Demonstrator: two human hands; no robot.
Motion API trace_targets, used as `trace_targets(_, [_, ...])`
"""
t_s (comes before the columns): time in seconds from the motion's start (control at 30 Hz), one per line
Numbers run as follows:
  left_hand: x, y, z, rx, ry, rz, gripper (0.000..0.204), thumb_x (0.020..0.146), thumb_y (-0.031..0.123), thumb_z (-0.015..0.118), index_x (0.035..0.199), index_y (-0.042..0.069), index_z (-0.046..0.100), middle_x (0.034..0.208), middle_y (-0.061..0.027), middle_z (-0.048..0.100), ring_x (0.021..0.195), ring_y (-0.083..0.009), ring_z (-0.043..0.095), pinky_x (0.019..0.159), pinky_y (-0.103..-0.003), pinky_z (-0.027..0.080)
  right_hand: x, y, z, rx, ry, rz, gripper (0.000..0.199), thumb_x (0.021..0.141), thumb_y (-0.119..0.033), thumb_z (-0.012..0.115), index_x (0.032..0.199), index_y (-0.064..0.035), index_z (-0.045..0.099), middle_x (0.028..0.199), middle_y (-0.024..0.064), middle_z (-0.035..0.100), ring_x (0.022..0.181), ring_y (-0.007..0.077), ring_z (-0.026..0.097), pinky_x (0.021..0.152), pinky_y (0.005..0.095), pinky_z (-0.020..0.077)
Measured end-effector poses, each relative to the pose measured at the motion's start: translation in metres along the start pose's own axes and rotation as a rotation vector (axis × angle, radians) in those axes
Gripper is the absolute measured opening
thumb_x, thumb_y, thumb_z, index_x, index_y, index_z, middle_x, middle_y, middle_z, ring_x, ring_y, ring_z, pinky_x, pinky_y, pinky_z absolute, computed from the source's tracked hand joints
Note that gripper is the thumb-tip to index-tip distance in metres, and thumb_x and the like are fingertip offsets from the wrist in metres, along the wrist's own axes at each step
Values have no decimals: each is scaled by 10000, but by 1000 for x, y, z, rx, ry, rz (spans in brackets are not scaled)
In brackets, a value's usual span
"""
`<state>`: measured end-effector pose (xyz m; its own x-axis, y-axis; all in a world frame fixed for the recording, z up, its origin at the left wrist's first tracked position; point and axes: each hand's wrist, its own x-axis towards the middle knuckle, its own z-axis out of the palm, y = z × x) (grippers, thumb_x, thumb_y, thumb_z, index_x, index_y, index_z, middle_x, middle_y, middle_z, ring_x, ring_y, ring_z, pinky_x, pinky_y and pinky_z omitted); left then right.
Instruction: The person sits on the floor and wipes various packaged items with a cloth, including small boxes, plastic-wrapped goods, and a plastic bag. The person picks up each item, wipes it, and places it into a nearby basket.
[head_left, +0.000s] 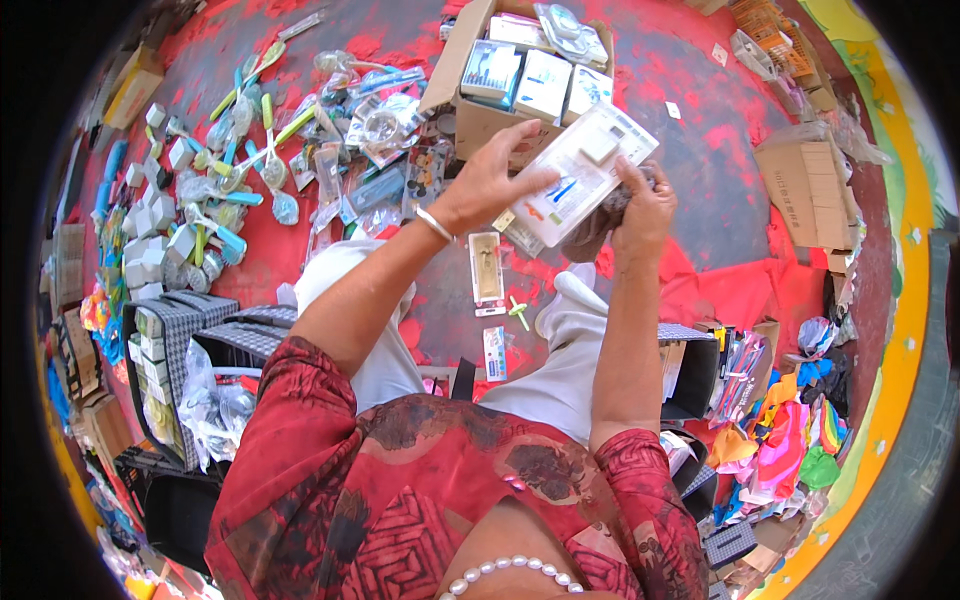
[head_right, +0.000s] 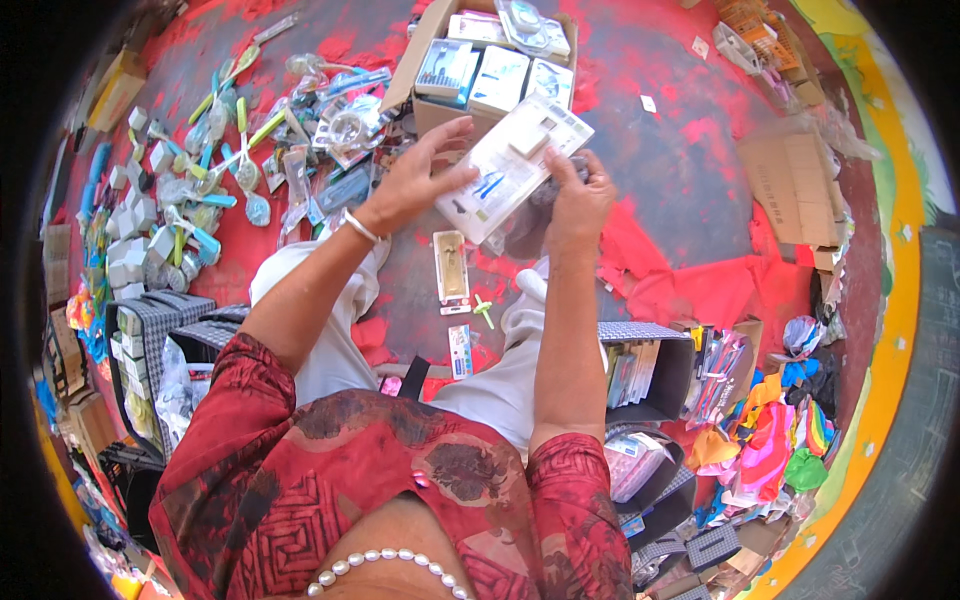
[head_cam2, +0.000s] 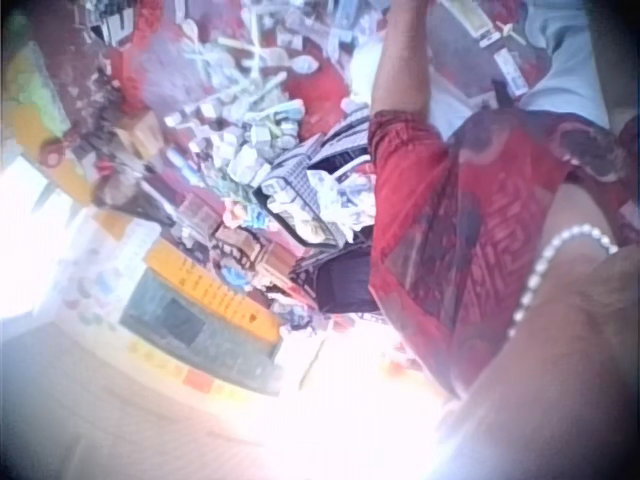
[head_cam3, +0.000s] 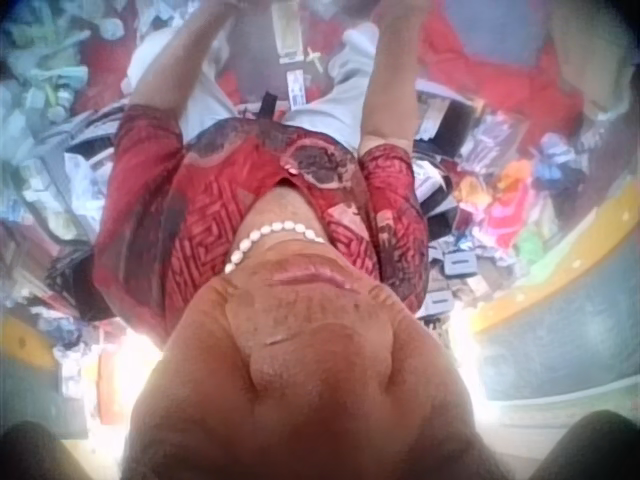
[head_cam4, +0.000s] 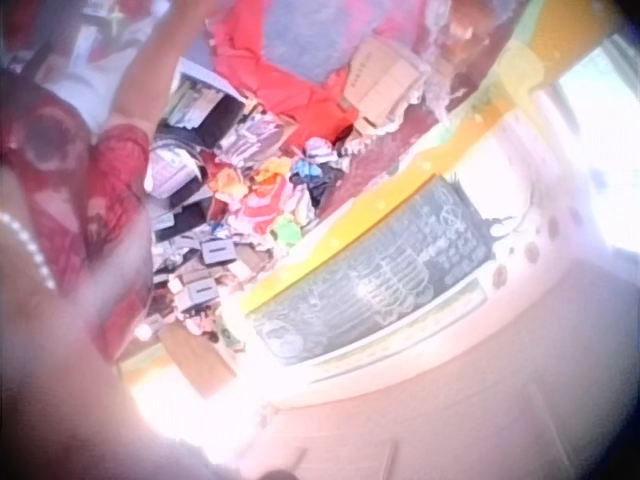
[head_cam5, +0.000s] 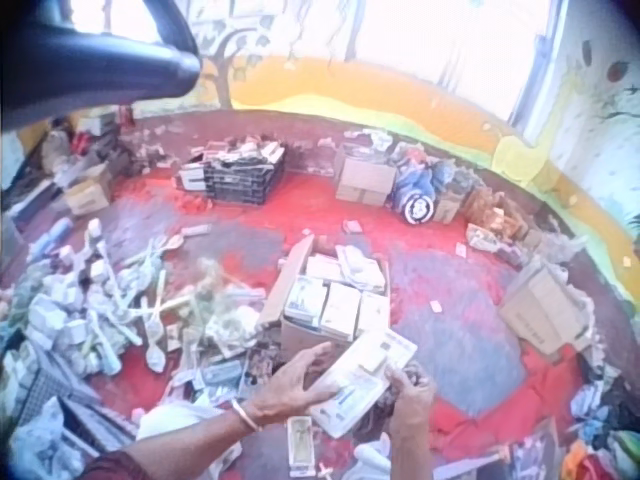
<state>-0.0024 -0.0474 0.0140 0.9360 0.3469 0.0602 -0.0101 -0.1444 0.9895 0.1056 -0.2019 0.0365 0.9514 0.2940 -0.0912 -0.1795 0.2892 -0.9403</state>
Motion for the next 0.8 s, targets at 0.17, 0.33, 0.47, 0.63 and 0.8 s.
trace_targets(0.17, [-11, 13, 19, 471, 48, 430, 1117, 525, 401, 793, 1376, 27, 174, 1351, -260, 282, 1266, -395, 296, 1032, -406, 300, -11, 7, 9, -241, -87, -102, 86, 772, -71, 653, 793, 7, 623, 681, -25, 583, 591, 27, 476, 538, 188, 383])
trace_targets(0.33, [-12, 15, 21, 437, 78, 331, 1125, 487, 318, 774, 1397, 94, 151, 1334, -267, 258, 1230, -422, 316, 1002, -440, 332, -17, 15, 17, -325, -150, -147, 128, 776, -114, 670, 761, 2, 618, 635, -46, 539, 582, 13, 429, 520, 182, 346])
trace_targets(0.47, [-12, 12, 18, 495, 89, 282, 1063, 493, 252, 733, 1389, 92, 186, 1273, -250, 315, 1164, -418, 375, 967, -449, 365, -7, 3, 13, -278, -131, -62, 151, 809, -152, 665, 786, -10, 622, 634, -27, 550, 576, 31, 470, 528, 191, 385])
trace_targets(0.63, [-18, 9, 22, 730, 36, 140, 997, 502, 223, 708, 1373, 79, 246, 1264, -246, 329, 1137, -421, 396, 936, -435, 388, -2, -15, 10, -265, 86, -331, 169, 841, -181, 630, 837, -23, 570, 735, 31, 590, 680, 109, 558, 597, 265, 447])
trace_targets(0.8, [-15, 3, 27, 500, 110, 281, 995, 496, 208, 705, 1372, 66, 255, 1199, -236, 411, 1124, -387, 425, 930, -409, 391, -10, 1, 29, -1068, -159, -790, 145, 778, -141, 645, 855, -40, 575, 839, 82, 576, 823, 266, 508, 740, 360, 396])
